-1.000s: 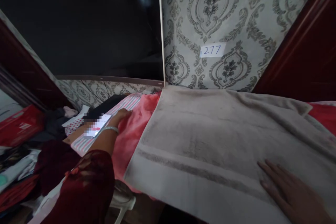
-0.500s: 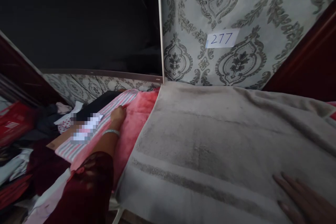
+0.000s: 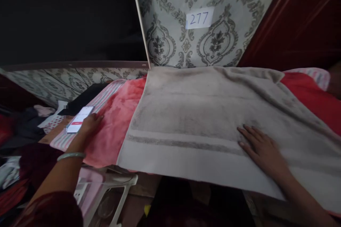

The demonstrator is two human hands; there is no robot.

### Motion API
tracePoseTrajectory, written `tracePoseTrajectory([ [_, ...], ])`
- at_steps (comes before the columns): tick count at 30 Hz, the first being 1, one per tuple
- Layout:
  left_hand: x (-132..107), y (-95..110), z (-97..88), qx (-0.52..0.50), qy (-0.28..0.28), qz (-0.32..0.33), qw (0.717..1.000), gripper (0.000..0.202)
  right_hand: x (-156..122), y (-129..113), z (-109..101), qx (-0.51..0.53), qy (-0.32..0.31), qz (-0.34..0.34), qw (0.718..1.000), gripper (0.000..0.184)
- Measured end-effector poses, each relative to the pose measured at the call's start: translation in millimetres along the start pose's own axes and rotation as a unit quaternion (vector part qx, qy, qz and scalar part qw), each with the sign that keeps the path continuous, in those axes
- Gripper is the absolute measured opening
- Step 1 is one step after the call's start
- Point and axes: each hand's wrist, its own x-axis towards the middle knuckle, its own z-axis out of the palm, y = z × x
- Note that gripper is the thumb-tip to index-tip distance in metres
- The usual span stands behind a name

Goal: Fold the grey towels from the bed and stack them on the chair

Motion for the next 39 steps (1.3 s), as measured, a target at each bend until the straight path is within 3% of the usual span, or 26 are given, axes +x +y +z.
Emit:
tracePoseTrajectory([
  [4, -32.5, 0.9, 1.3, 0.061, 0.020, -0.037, 0.997, 0.044, 3.5, -4.4, -5.5, -0.008, -0.009, 0.002, 1.000, 0.063],
  [7, -44.0, 28.2, -6.4, 0.093, 0.095, 0.012, 0.991, 0.051, 5.2, -7.0, -8.3, -0.005, -0.012, 0.002, 1.000, 0.061],
  [10, -54.9, 84.8, -14.1, 0.053, 0.133, 0.140, 0.980, 0.055, 6.3, -9.5, -10.5, -0.003, -0.008, 0.001, 1.000, 0.058],
  [15, -92.6, 206.0, -1.6, -0.067, 0.066, 0.363, 0.927, 0.062, 8.6, -11.0, -12.9, -0.005, -0.026, 0.009, 1.000, 0.057],
  [18, -115.3, 246.6, 19.4, -0.052, 0.016, 0.419, 0.906, 0.063, 9.9, -11.3, -13.1, -0.004, -0.024, 0.003, 1.000, 0.057],
  [22, -125.4, 252.6, 41.8, 0.011, -0.033, 0.363, 0.931, 0.063, 13.3, -17.1, -14.9, -0.011, -0.058, 0.017, 0.998, 0.061],
  [27, -121.7, 249.0, 44.4, 0.032, -0.014, 0.351, 0.936, 0.066, 22.0, -12.7, -25.5, -0.018, -0.118, 0.009, 0.993, 0.064],
  [30, -124.9, 251.0, 39.2, 0.035, -0.008, 0.325, 0.945, 0.070, 22.3, 13.9, -38.3, -0.030, -0.134, 0.011, 0.990, 0.061],
  [35, -129.5, 252.4, 32.3, 0.017, -0.003, 0.295, 0.955, 0.076, 8.0, 69.8, -57.0, -0.065, -0.123, 0.146, 0.980, 0.060],
  [39, -135.3, 255.7, 25.2, 0.000, -0.007, 0.265, 0.964, 0.080, -0.7, 83.3, -56.1, -0.078, -0.095, 0.193, 0.973, 0.061],
])
